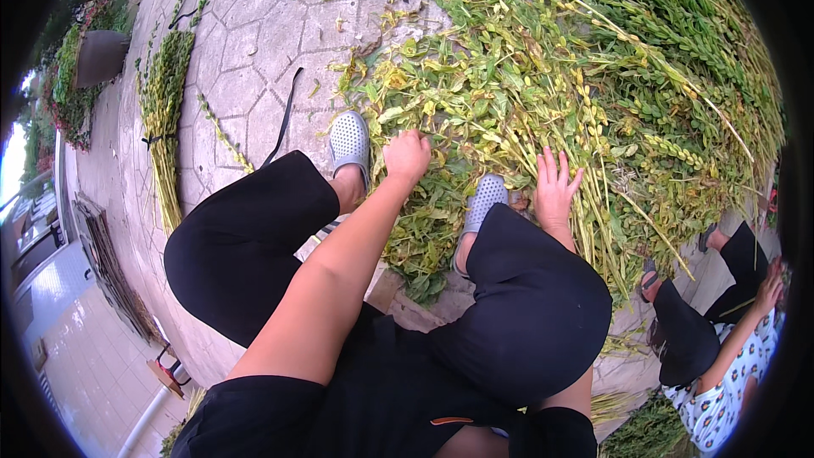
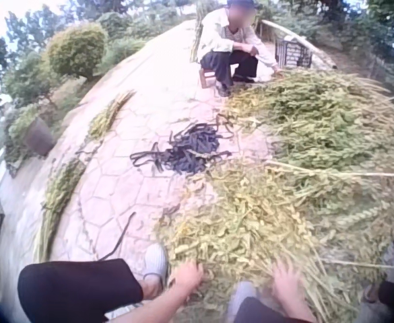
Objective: The person gathers sesame stalks from a pile on the ground, organizes them into a bundle, and ties the bundle with a black strip by hand.
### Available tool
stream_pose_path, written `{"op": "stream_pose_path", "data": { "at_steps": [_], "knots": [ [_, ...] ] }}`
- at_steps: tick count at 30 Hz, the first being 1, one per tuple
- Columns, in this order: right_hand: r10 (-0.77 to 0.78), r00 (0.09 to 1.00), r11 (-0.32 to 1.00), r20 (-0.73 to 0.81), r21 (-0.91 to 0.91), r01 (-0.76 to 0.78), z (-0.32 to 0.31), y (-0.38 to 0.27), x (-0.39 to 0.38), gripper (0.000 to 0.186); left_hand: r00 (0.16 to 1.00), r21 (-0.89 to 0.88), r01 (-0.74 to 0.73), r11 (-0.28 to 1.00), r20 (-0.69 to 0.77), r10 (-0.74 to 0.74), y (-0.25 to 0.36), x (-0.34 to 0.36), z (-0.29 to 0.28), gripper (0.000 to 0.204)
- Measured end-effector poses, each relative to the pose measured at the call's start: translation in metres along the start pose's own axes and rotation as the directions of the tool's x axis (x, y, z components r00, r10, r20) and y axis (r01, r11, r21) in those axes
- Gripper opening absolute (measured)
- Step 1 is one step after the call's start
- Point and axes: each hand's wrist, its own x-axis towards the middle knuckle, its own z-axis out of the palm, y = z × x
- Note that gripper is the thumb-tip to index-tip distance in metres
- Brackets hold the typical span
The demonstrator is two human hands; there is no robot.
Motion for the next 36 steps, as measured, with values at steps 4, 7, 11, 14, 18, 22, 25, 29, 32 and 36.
{"op": "stream_pose_path", "data": {
  "at_steps": [4,7,11,14,18,22,25,29,32,36],
  "knots": [
    [0.051,0.999,0.994,0.003,0.1,-0.051,-0.021,0.013,0.022,0.054,0.787,-0.639,0.592,0.492,0.589,-0.183,0.007,0.05,0.017,0.038],
    [0.13,0.99,0.954,-0.053,0.279,-0.11,-0.034,0.043,0.026,0.054,0.795,-0.775,0.601,0.195,0.604,-0.052,0.038,0.055,0.015,0.047],
    [0.222,0.975,0.963,-0.033,0.164,-0.213,-0.06,0.069,0.029,0.061,0.885,-0.916,0.401,0.0,0.388,0.259,0.08,0.062,0.002,0.054],
    [0.397,0.915,0.916,-0.075,0.082,-0.392,-0.064,0.055,0.03,0.076,0.892,-0.883,0.407,0.232,0.44,0.108,0.087,0.069,0.015,0.047],
    [-0.052,0.976,0.991,-0.21,0.108,0.076,-0.066,-0.003,0.022,0.056,0.846,-0.882,0.472,0.0,0.453,-0.281,0.067,0.065,0.032,0.027],
    [-0.093,0.995,0.891,0.034,0.45,0.068,-0.023,-0.038,0.001,0.05,0.841,-0.894,0.447,-0.013,0.425,-0.335,0.063,0.064,0.044,0.023],
    [-0.038,0.999,0.955,0.033,0.294,0.027,0.013,-0.048,-0.002,0.062,0.856,-0.875,0.483,-0.036,0.48,-0.192,0.053,0.069,0.044,0.031],
    [0.023,0.989,1.0,0.147,-0.001,-0.023,0.023,-0.058,0.013,0.072,0.782,-0.841,0.541,0.005,0.5,-0.371,0.074,0.07,0.032,0.08],
    [0.046,0.991,0.999,0.128,-0.022,-0.044,0.019,-0.048,0.032,0.075,0.81,-0.821,0.544,-0.174,0.568,-0.146,0.088,0.092,0.033,0.057],
    [0.084,0.996,0.996,-0.016,0.03,-0.084,0.006,-0.013,0.059,0.068,0.881,-0.811,0.446,-0.379,0.323,0.346,0.146,0.1,-0.018,0.054]
  ]
}}
